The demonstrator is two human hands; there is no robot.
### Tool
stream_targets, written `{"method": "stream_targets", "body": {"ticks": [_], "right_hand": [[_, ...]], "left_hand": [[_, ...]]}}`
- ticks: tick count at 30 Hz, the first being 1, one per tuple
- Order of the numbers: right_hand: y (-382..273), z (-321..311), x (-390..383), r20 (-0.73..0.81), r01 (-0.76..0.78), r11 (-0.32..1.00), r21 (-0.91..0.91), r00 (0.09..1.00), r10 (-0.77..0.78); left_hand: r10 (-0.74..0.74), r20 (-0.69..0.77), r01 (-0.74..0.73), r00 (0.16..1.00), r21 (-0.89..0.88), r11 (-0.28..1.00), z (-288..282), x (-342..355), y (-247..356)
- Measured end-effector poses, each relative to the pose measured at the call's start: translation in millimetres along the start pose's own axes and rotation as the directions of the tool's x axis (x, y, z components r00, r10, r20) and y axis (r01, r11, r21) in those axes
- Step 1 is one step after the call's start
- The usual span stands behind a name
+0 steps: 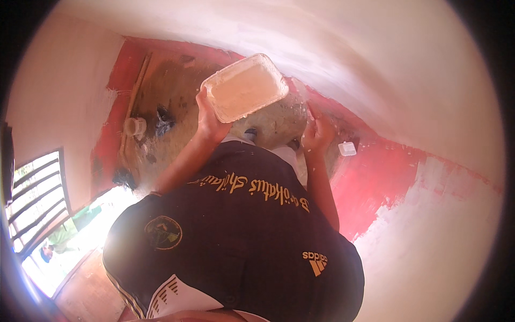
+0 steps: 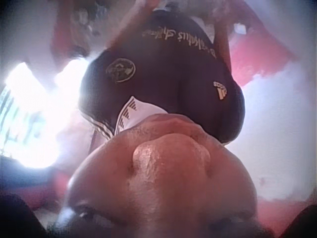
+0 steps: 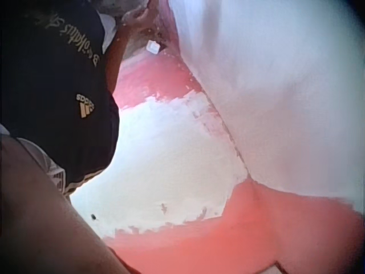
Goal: The person applies a white plaster-like substance to a red-painted wall using a putty knife. They repeatedly scoop the substance from a plastic container onto the knife and smooth it over various parts of the wall's surface.
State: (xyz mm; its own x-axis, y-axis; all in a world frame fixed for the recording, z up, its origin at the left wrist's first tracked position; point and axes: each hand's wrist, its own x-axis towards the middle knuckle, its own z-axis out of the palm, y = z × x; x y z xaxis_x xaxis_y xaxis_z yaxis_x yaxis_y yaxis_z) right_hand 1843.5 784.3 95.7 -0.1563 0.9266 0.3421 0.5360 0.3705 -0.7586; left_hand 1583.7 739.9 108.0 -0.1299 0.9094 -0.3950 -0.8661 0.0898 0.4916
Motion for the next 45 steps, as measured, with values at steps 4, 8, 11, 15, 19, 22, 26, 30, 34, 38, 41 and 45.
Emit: {"method": "stream_targets", "body": {"ticks": [4, 8, 11, 15, 19, 22, 26, 30, 34, 38, 41, 45], "right_hand": [[1, 17, 16, -0.055, 0.199, 0.978, 0.060, 0.979, -0.196], [17, 22, 19, 0.073, 0.362, 0.931, 0.044, 0.928, -0.365], [54, 12, 23, 0.128, 0.304, 0.952, -0.030, 0.946, -0.298], [56, -9, 29, 0.004, -0.073, 0.997, 0.002, 0.997, 0.073], [20, -22, 40, -0.052, -0.050, 0.995, 0.090, 0.997, 0.055], [11, -21, 52, 0.124, 0.436, 0.899, 0.038, 0.891, -0.437], [56, -13, 55, 0.109, 0.295, 0.955, 0.015, 0.949, -0.295], [83, -27, 56, 0.113, 0.175, 0.981, -0.087, 0.980, -0.164], [36, -40, 55, -0.021, 0.180, 0.984, 0.013, 0.984, -0.179], [18, -34, 36, -0.008, 0.458, 0.884, 0.090, 0.888, -0.460], [36, -26, 19, 0.005, 0.381, 0.922, -0.069, 0.924, -0.382], [42, -14, 2, -0.113, 0.037, 0.997, -0.060, 0.993, -0.044]], "left_hand": [[0.061, -0.051, -0.060, 0.997, 0.016, 0.998, -12, 21, -19], [0.096, -0.088, -0.097, 0.991, -0.008, 0.995, -20, 26, -27], [0.110, -0.068, -0.113, 0.992, -0.035, 0.993, -13, 17, -25], [0.153, -0.026, -0.154, 0.988, -0.062, 0.986, 8, 13, -30], [0.181, -0.065, -0.183, 0.981, -0.033, 0.983, 19, 18, -36], [0.182, -0.090, -0.185, 0.979, -0.020, 0.983, 18, 28, -36], [0.127, -0.078, -0.132, 0.989, -0.064, 0.989, 18, 30, -28], [0.144, -0.035, -0.145, 0.989, -0.036, 0.989, 28, 34, -32], [0.141, -0.028, -0.141, 0.990, -0.003, 0.990, 32, 35, -37], [0.128, 0.019, -0.128, 0.992, -0.006, 0.992, 23, 35, -48], [0.120, 0.076, -0.121, 0.990, -0.001, 0.993, 14, 25, -42], [0.121, 0.097, -0.122, 0.988, 0.008, 0.992, 6, 8, -24]]}}
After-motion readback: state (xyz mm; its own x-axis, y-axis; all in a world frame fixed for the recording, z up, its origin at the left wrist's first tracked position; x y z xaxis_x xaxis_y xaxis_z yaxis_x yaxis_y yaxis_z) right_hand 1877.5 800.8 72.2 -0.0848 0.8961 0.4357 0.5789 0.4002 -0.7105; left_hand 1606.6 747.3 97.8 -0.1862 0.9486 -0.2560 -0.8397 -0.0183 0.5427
